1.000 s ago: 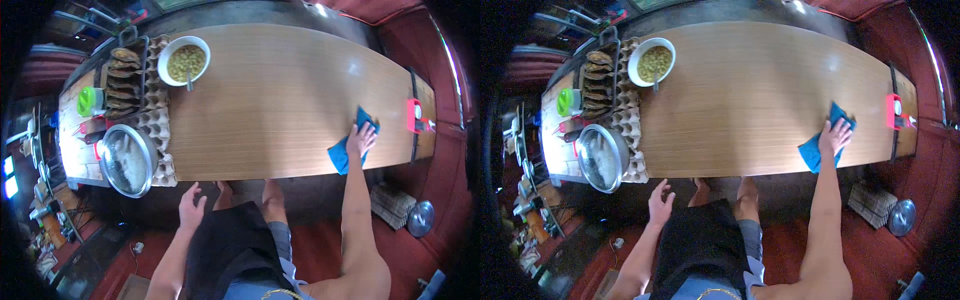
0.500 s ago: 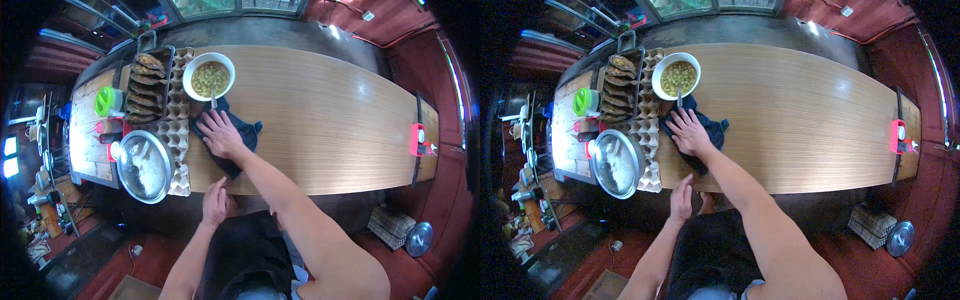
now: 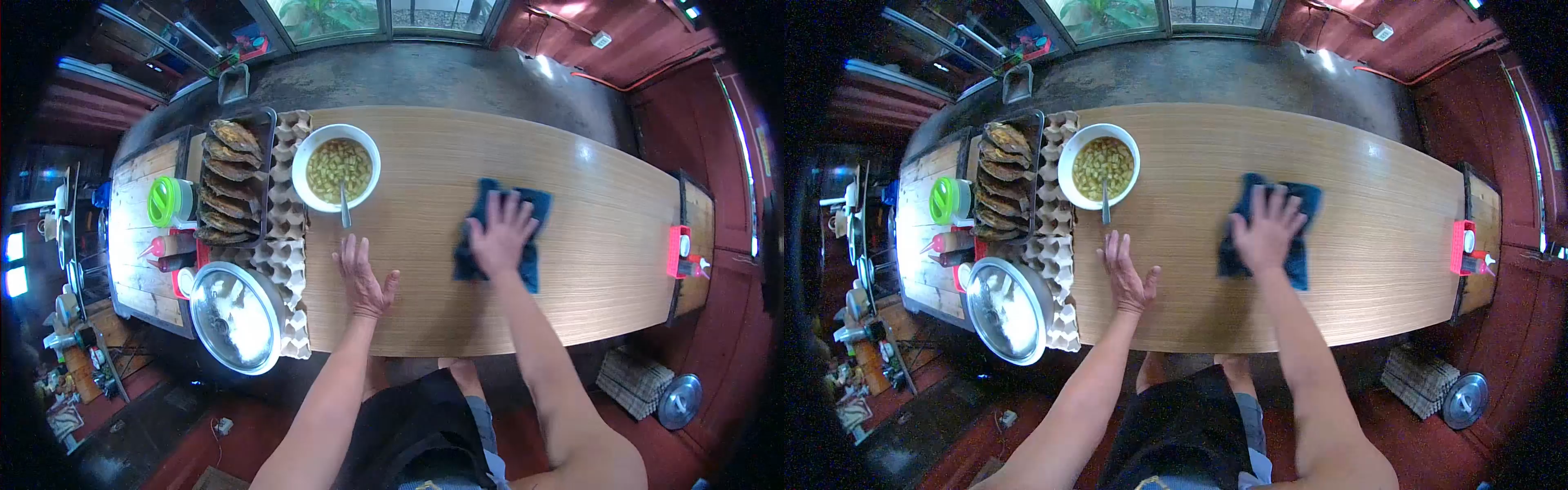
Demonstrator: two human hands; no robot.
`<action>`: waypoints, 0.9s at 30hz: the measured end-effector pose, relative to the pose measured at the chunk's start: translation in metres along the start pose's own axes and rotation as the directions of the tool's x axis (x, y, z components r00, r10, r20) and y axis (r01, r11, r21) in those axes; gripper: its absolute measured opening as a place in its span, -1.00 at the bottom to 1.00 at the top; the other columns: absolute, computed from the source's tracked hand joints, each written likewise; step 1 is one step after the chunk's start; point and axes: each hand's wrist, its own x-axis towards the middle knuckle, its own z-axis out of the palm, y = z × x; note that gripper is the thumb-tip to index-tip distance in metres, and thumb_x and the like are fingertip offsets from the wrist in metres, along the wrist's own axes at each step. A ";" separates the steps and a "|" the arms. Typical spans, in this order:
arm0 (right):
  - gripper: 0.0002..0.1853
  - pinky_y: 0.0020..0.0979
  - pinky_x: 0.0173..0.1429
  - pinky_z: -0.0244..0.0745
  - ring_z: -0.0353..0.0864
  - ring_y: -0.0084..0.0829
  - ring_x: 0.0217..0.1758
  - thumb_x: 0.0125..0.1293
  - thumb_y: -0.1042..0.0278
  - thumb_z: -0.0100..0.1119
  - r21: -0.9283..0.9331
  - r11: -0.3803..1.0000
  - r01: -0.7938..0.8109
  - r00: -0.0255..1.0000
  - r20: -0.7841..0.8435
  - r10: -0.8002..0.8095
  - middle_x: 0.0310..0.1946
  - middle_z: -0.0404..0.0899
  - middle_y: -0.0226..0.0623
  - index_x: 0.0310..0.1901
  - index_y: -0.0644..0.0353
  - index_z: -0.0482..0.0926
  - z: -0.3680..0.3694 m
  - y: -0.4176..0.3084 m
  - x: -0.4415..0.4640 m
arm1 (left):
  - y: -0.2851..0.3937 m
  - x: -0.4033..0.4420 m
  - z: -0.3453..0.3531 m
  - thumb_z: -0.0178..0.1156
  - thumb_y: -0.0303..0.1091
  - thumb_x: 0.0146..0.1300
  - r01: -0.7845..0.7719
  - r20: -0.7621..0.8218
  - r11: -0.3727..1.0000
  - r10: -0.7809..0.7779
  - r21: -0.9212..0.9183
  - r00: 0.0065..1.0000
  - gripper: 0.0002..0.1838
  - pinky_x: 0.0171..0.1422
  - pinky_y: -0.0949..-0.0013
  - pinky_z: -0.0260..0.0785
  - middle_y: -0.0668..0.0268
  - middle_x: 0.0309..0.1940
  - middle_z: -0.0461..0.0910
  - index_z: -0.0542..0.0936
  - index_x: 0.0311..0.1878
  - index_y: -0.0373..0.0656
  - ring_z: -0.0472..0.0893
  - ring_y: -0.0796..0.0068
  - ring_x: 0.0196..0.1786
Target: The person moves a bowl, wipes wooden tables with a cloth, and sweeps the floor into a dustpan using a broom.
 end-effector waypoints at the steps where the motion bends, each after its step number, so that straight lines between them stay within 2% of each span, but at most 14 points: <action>1: -0.18 0.53 0.72 -0.32 -0.08 0.43 0.77 0.52 -0.35 0.11 0.065 0.995 0.080 0.995 0.052 -0.084 0.73 0.10 0.12 0.68 -0.14 0.32 -0.013 -0.035 0.005 | 0.001 0.003 0.001 0.07 0.43 0.50 0.000 0.008 1.000 0.000 -0.011 1.000 0.01 0.77 -0.44 -0.31 -0.17 0.68 0.13 0.19 0.68 -0.22 0.05 -0.28 0.76; 3: -0.20 0.51 0.74 -0.34 -0.10 0.40 0.79 0.52 -0.36 0.08 0.217 0.950 0.225 0.973 -0.007 -0.229 0.73 0.12 0.03 0.67 -0.20 0.34 -0.016 -0.092 0.039 | 0.002 0.006 -0.002 0.07 0.45 0.49 0.001 0.007 1.000 -0.001 -0.002 1.000 0.01 0.77 -0.44 -0.27 -0.16 0.67 0.15 0.20 0.67 -0.21 0.07 -0.27 0.75; 6: -0.22 0.43 0.77 -0.34 -0.12 0.30 0.81 0.53 -0.37 0.07 0.309 0.892 0.329 0.944 -0.105 -0.311 0.76 0.11 -0.09 0.67 -0.25 0.35 0.004 -0.146 0.122 | 0.002 0.005 0.002 0.02 0.49 0.49 0.005 0.019 1.000 -0.005 -0.005 1.000 0.02 0.76 -0.45 -0.22 -0.14 0.66 0.18 0.21 0.66 -0.21 0.11 -0.27 0.74; 10: -0.25 0.29 0.82 -0.29 -0.04 0.20 0.81 0.54 -0.38 0.04 0.366 0.807 0.464 0.886 -0.186 -0.425 0.75 0.14 -0.09 0.64 -0.24 0.40 0.021 -0.126 0.190 | -0.004 0.001 0.010 -0.07 0.53 0.51 -0.017 -0.004 0.997 0.017 0.082 1.000 0.03 0.76 -0.44 -0.21 -0.13 0.65 0.21 0.22 0.65 -0.23 0.16 -0.26 0.72; 13: -0.25 0.26 0.81 -0.23 0.02 0.19 0.79 0.54 -0.39 0.05 0.264 0.877 0.402 0.915 -0.143 -0.377 0.73 0.18 -0.08 0.62 -0.22 0.42 0.008 -0.008 0.200 | 0.001 0.003 0.010 -0.05 0.55 0.49 -0.034 0.009 0.997 0.033 0.076 0.999 0.05 0.76 -0.44 -0.20 -0.15 0.64 0.20 0.23 0.64 -0.23 0.15 -0.25 0.72; 16: -0.30 0.23 0.79 -0.08 0.15 0.14 0.73 0.52 -0.32 0.13 0.119 0.975 0.190 0.955 -0.251 -0.156 0.66 0.30 -0.09 0.56 -0.15 0.49 0.018 0.165 0.206 | 0.005 0.007 0.010 -0.06 0.56 0.49 -0.055 0.019 0.997 0.054 0.062 0.998 0.06 0.76 -0.44 -0.22 -0.15 0.64 0.20 0.22 0.65 -0.24 0.14 -0.24 0.73; 18: -0.34 0.15 0.72 0.12 0.26 0.12 0.67 0.54 -0.28 0.12 0.047 0.999 0.021 0.964 -0.266 -0.008 0.63 0.36 -0.08 0.50 -0.10 0.57 0.020 0.290 0.197 | 0.009 0.006 0.011 -0.07 0.56 0.49 -0.045 0.034 0.996 0.043 0.076 0.999 0.07 0.77 -0.44 -0.23 -0.15 0.64 0.20 0.21 0.65 -0.25 0.13 -0.24 0.73; 20: -0.30 0.14 0.69 0.16 0.26 0.12 0.67 0.60 -0.30 0.02 -0.045 0.946 -0.321 0.940 -0.136 0.312 0.65 0.32 -0.04 0.61 -0.11 0.41 0.012 0.382 0.163 | 0.013 0.007 0.010 -0.10 0.58 0.49 -0.018 0.063 0.995 0.012 0.094 0.998 0.09 0.78 -0.41 -0.26 -0.16 0.65 0.19 0.19 0.66 -0.26 0.11 -0.23 0.74; 21: -0.25 0.16 0.69 0.13 0.22 0.15 0.69 0.64 -0.34 -0.07 -0.190 0.883 -0.428 0.896 -0.215 0.388 0.69 0.25 -0.02 0.69 -0.14 0.27 0.051 0.446 0.138 | 0.013 0.006 0.011 -0.10 0.58 0.49 -0.027 0.074 0.996 0.021 0.090 0.997 0.09 0.78 -0.41 -0.26 -0.16 0.65 0.19 0.19 0.66 -0.26 0.11 -0.23 0.74; 22: -0.22 0.18 0.74 0.02 0.09 0.20 0.75 0.66 -0.37 -0.15 -0.094 0.783 -0.615 0.785 -0.163 0.597 0.74 0.13 0.03 0.74 -0.16 0.18 0.041 0.442 0.106 | 0.011 0.004 0.011 -0.11 0.58 0.49 -0.024 0.076 0.994 0.016 0.104 0.997 0.09 0.78 -0.40 -0.26 -0.16 0.65 0.18 0.19 0.66 -0.27 0.11 -0.23 0.74; 23: -0.22 0.18 0.74 0.02 0.09 0.20 0.75 0.66 -0.37 -0.15 -0.106 0.770 -0.629 0.775 -0.165 0.610 0.74 0.13 0.03 0.74 -0.16 0.18 0.025 0.419 0.084 | 0.010 0.004 0.011 -0.12 0.59 0.49 -0.020 0.077 0.993 0.012 0.113 0.997 0.10 0.78 -0.39 -0.26 -0.16 0.65 0.18 0.19 0.66 -0.28 0.10 -0.23 0.74; 25: -0.16 0.28 0.78 -0.16 -0.09 0.31 0.80 0.67 -0.35 -0.18 -0.112 0.703 -0.702 0.705 0.033 0.708 0.77 0.01 0.10 0.76 0.02 0.12 -0.010 0.339 0.060 | 0.008 0.004 0.011 -0.12 0.58 0.50 -0.033 0.083 0.992 0.023 0.120 0.996 0.09 0.78 -0.38 -0.22 -0.18 0.65 0.19 0.20 0.65 -0.30 0.11 -0.24 0.74; 26: -0.10 0.38 0.78 -0.26 -0.18 0.40 0.81 0.66 -0.31 -0.12 -0.188 0.805 -0.563 0.820 -0.247 0.516 0.76 -0.05 0.22 0.72 0.28 0.11 0.081 0.341 0.026 | 0.008 0.003 0.013 -0.12 0.58 0.50 -0.041 0.078 0.989 0.030 0.139 0.997 0.09 0.78 -0.36 -0.18 -0.19 0.64 0.19 0.22 0.64 -0.32 0.12 -0.25 0.73; 27: 0.00 0.44 0.77 -0.31 -0.20 0.45 0.80 0.58 -0.35 0.00 0.134 0.893 -0.430 0.878 -0.167 0.448 0.75 -0.08 0.30 0.68 0.43 0.11 0.050 0.267 0.011 | 0.007 0.002 0.016 -0.12 0.58 0.50 -0.060 0.111 0.993 0.049 0.104 0.993 0.09 0.78 -0.36 -0.18 -0.19 0.64 0.19 0.22 0.64 -0.32 0.12 -0.25 0.73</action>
